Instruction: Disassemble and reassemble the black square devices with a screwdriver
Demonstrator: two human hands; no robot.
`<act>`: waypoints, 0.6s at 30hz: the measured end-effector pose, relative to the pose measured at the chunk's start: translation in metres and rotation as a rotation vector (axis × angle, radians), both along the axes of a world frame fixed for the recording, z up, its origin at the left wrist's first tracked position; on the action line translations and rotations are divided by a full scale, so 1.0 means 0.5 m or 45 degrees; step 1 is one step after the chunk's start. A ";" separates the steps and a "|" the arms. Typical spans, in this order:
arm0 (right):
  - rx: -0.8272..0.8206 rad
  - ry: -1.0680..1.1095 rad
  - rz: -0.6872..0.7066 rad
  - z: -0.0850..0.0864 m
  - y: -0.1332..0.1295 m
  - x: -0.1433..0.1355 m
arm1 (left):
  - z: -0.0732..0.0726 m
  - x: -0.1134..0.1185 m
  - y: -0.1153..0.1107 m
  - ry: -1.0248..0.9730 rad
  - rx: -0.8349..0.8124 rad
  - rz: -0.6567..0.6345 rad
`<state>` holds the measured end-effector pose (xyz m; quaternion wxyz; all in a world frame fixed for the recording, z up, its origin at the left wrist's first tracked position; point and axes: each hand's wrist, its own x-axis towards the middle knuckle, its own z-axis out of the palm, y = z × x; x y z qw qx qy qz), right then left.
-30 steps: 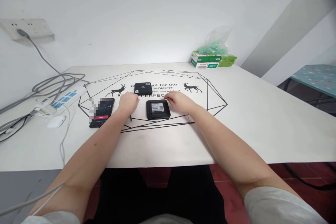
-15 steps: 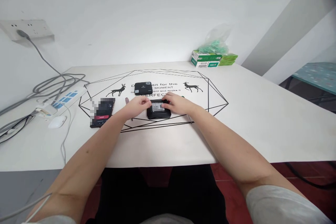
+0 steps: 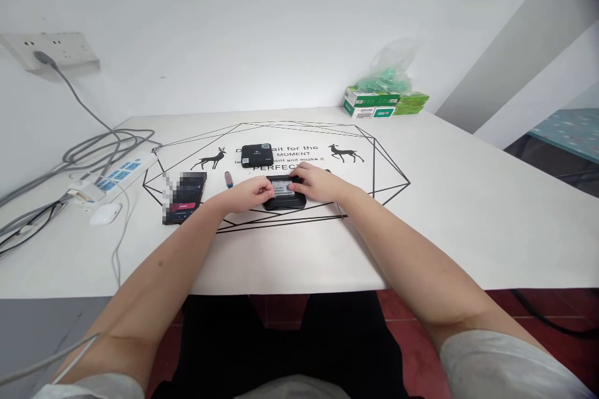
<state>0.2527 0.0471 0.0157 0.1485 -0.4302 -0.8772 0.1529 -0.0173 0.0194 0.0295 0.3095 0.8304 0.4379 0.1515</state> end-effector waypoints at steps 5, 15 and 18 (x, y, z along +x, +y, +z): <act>0.015 -0.002 0.005 -0.004 0.002 0.001 | 0.002 -0.003 0.002 0.037 0.012 -0.020; 0.001 -0.023 -0.007 0.005 -0.004 -0.003 | -0.001 -0.001 0.000 0.063 0.066 -0.106; 0.003 -0.034 -0.011 0.006 -0.006 -0.005 | 0.001 0.000 -0.003 0.054 0.077 -0.129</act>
